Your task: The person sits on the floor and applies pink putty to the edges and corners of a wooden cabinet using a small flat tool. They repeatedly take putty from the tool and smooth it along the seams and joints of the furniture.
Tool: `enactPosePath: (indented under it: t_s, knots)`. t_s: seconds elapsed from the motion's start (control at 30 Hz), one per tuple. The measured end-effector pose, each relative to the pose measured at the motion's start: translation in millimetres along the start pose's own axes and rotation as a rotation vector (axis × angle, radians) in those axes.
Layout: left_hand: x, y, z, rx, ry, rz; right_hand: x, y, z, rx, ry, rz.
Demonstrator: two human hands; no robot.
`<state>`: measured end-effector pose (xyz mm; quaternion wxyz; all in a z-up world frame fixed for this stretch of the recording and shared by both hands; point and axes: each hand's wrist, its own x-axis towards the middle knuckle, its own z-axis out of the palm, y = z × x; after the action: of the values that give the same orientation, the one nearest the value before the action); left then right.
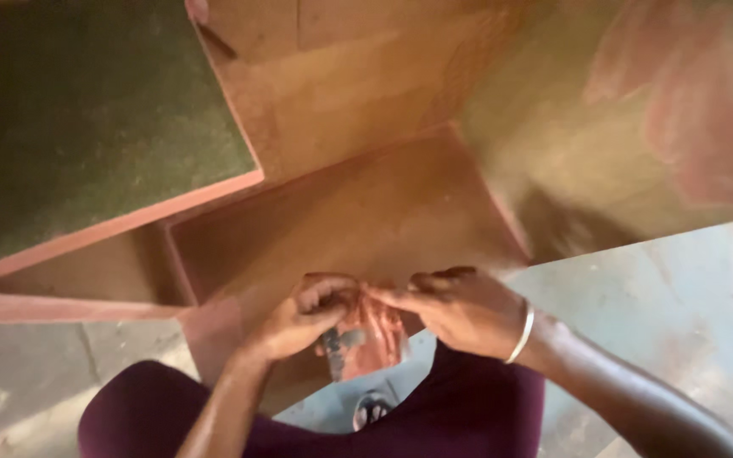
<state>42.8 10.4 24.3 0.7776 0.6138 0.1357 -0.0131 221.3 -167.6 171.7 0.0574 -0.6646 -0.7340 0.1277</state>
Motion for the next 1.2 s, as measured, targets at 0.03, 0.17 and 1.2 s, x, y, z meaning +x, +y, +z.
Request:
enactPosePath:
  t_s: [0.03,0.17,1.2]
  knots:
    - [-0.3,-1.6,-2.3,-0.001,-0.012,-0.065,-2.6,-2.4,0.1,0.035,0.006,-0.018]
    - [4.0,-8.1,-14.3,-0.090,-0.034,-0.029,-12.7,-6.5,-2.8,0.319,-0.077,0.047]
    - [224.8,-91.3,-1.0,-0.343,-0.156,0.408,32.4,161.5,-424.9,-1.006,0.630,0.909]
